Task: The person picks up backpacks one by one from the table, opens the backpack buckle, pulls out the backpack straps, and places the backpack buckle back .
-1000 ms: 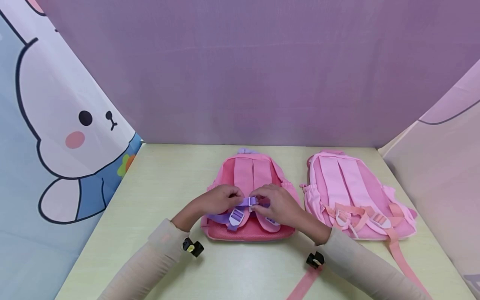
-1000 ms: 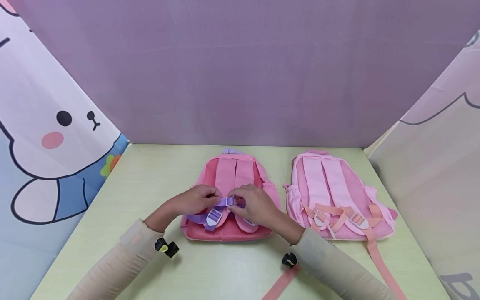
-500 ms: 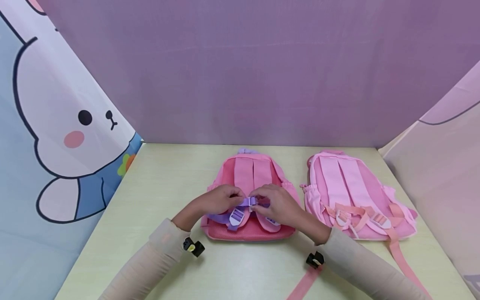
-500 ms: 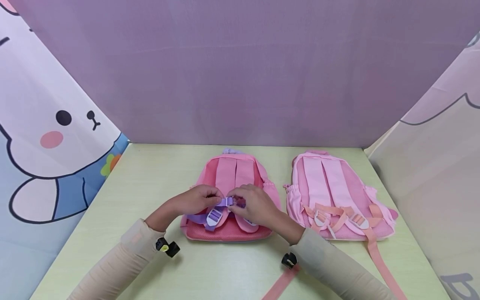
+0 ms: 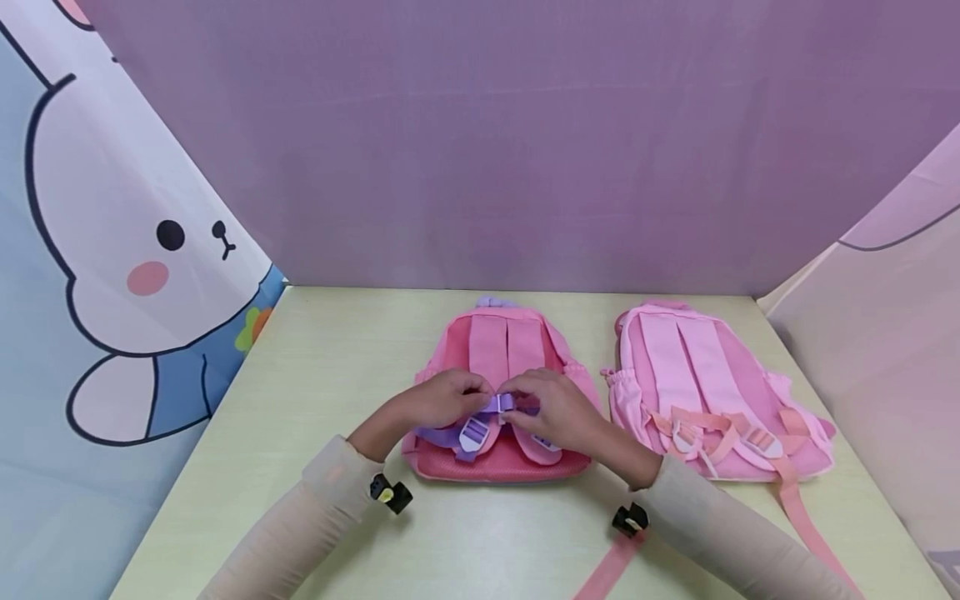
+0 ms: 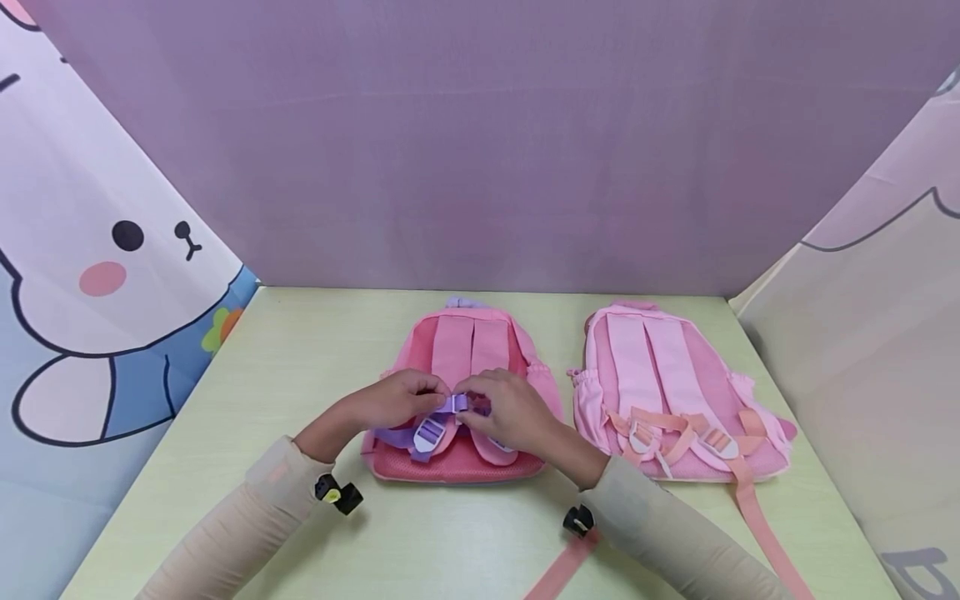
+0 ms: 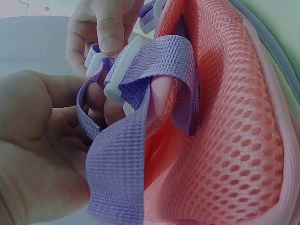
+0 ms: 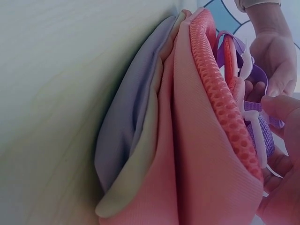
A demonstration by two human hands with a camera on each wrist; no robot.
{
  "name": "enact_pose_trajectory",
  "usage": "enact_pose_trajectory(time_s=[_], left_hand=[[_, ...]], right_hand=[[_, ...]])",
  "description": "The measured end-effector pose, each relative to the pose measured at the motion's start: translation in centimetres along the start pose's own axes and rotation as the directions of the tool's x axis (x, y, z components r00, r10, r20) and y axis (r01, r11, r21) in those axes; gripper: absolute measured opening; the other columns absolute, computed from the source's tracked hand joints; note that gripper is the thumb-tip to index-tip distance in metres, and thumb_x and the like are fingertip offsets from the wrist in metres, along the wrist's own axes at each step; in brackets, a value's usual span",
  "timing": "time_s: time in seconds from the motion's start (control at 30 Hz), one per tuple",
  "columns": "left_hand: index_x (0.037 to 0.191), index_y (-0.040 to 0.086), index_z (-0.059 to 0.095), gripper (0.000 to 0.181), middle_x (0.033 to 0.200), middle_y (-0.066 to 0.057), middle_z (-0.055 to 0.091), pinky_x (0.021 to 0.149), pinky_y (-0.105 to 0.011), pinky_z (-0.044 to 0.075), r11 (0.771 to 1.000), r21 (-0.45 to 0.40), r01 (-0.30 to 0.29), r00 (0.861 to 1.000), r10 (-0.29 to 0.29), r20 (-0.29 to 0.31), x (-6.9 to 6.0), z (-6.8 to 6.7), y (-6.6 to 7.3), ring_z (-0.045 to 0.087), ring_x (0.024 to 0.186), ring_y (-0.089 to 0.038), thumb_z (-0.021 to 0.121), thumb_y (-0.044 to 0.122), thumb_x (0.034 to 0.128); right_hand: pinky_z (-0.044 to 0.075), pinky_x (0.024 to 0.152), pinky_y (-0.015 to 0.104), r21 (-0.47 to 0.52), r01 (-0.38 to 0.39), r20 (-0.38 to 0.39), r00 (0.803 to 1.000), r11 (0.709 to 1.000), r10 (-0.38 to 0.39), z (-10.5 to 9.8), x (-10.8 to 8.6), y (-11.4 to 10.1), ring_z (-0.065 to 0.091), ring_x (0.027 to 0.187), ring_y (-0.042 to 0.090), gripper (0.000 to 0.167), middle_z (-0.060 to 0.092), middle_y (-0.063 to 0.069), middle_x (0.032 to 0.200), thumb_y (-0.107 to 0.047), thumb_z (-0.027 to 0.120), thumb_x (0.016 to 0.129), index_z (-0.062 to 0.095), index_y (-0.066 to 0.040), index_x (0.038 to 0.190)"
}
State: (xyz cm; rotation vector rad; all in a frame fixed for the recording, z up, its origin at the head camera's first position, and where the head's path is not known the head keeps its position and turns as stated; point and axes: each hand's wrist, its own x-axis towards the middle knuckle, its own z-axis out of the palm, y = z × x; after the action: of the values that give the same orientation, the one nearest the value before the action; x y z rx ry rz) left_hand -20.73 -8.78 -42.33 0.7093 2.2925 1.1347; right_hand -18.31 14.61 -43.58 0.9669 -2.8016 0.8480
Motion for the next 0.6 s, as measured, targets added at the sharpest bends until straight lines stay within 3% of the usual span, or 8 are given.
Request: enact_pose_trajectory(time_s=[0.6], left_hand=[[0.104,0.009,0.071,0.021,0.076,-0.001,0.056,0.058,-0.022,0.042,1.0,-0.014,0.023,1.0,-0.023,0.006,0.7,0.29,0.29,0.051,0.062,-0.01,0.051,0.014,0.1055]], right_hand=[[0.058,0.081,0.032,-0.01,0.044,-0.024,0.999,0.999,-0.044,0.19,-0.05,0.29,0.066,0.091,0.014,0.027,0.073,-0.003,0.1,-0.023,0.081,0.088,0.073,-0.018,0.113]])
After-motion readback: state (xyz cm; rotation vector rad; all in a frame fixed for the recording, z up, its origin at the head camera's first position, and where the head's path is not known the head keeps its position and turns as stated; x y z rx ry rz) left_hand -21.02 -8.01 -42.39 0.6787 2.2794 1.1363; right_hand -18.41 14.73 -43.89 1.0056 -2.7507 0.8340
